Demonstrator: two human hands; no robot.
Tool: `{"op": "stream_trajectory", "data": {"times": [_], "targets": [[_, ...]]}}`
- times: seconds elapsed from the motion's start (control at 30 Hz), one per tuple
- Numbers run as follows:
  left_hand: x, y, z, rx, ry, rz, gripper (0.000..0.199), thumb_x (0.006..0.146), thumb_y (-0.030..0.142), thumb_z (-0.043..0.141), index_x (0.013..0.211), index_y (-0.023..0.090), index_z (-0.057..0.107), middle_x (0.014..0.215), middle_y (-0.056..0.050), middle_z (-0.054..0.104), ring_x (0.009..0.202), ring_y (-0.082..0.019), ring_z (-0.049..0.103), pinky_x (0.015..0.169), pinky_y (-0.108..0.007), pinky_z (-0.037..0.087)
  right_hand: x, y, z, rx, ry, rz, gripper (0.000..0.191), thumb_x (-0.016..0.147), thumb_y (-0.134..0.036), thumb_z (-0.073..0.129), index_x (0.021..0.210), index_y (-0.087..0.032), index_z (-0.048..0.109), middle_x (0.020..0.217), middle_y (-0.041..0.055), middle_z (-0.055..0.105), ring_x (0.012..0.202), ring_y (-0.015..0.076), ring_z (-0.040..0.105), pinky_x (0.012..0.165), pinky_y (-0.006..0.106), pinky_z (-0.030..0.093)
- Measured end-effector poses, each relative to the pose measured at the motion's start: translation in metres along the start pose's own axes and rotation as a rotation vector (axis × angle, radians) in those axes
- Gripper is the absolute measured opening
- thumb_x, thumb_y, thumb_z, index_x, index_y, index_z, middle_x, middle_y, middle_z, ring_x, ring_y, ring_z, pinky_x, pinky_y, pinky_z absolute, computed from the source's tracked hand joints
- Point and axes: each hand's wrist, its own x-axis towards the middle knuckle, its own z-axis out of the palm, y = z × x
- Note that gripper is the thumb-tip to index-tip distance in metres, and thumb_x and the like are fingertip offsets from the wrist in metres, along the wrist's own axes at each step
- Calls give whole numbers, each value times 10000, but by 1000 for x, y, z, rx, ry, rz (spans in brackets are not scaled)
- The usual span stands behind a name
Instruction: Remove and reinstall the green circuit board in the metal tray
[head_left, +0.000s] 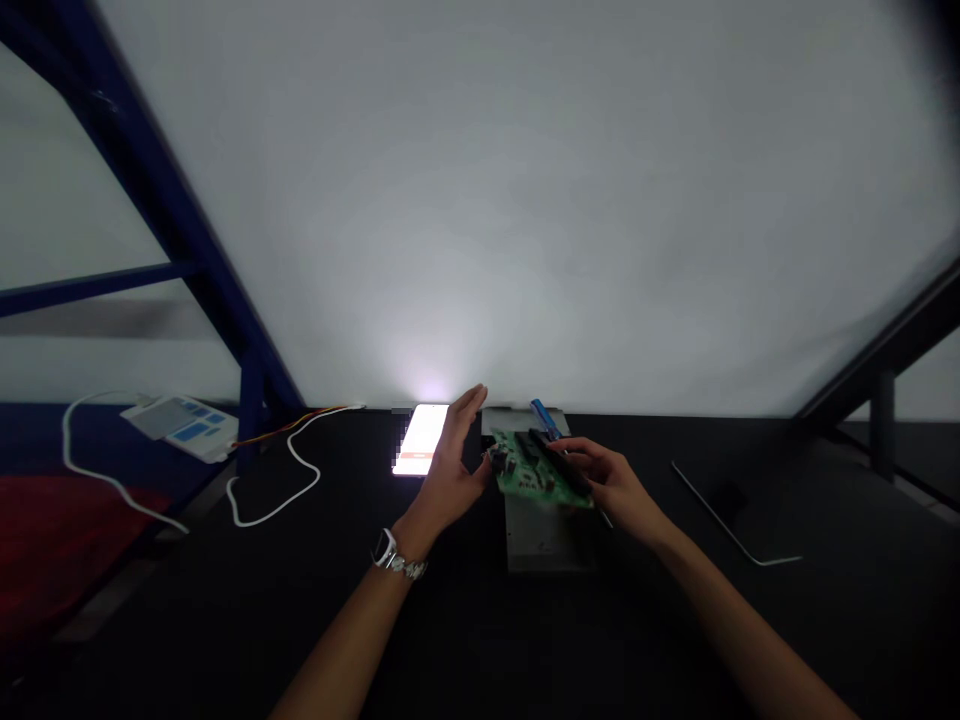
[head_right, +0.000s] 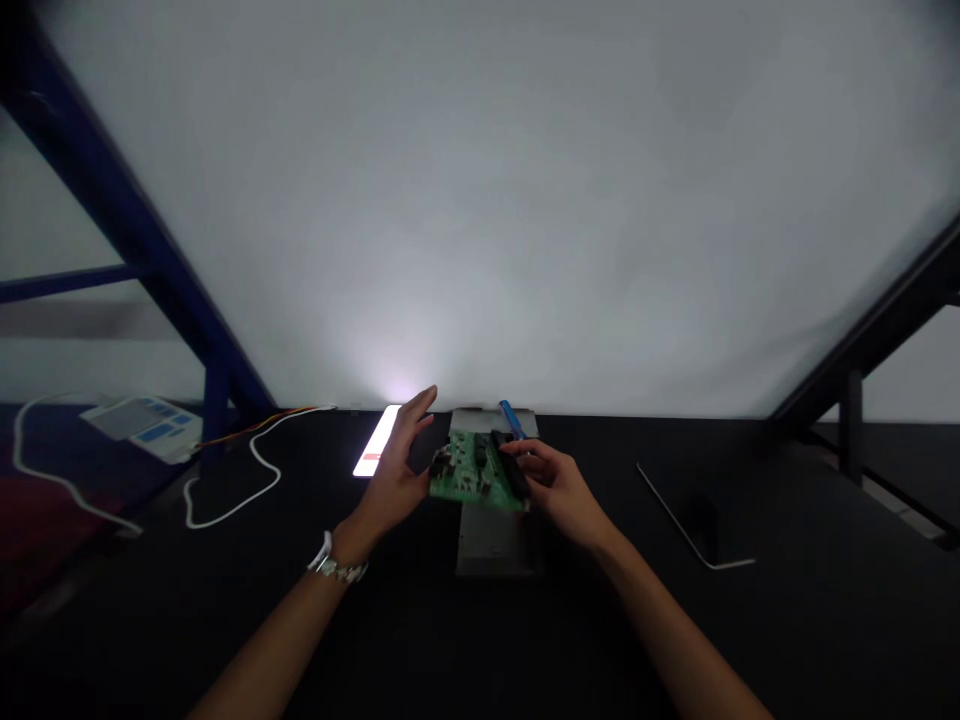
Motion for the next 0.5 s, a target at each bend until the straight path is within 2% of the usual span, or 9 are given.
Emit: {"op": "stream_trajectory", "data": {"times": [0.1, 0.23, 0.4, 0.5], "targets": [[1, 1, 0, -13, 26, -24, 616, 886, 276, 620, 1447, 321, 370, 1505, -80, 338, 1388, -296, 323, 1093, -519, 397, 1, 3, -2, 72, -30, 36, 329, 792, -298, 718, 1092, -226, 603, 907, 22, 655, 692, 128, 598, 576, 249, 502], [0, 5, 6, -58, 23, -61, 551, 893, 278, 617, 1407, 331, 424, 1487, -73, 365, 1374, -283, 350, 1057, -496, 441, 2, 8, 7, 131, -20, 63, 255, 798, -318, 721, 966, -221, 555, 843, -1, 619, 732, 148, 601, 586, 279, 546], [-6, 9, 26, -130, 32, -161, 509, 872, 306, 650, 1353, 307, 481, 1433, -85, 422, 1307, -275, 436, 973, -452, 507, 3, 12, 25, 207, -7, 95, 331, 762, -349, 760, 891, -225, 480, 848, -3, 649, 721, 171, 656, 601, 310, 555], [-12, 11, 39, -144, 25, -217, 518, 851, 329, 678, 1333, 281, 494, 1390, -102, 453, 1265, -271, 473, 952, -440, 515, 1, 6, 32, 209, -17, 110, 336, 754, -357, 763, 896, -227, 488, 850, 6, 675, 712, 181, 687, 619, 300, 535]]}}
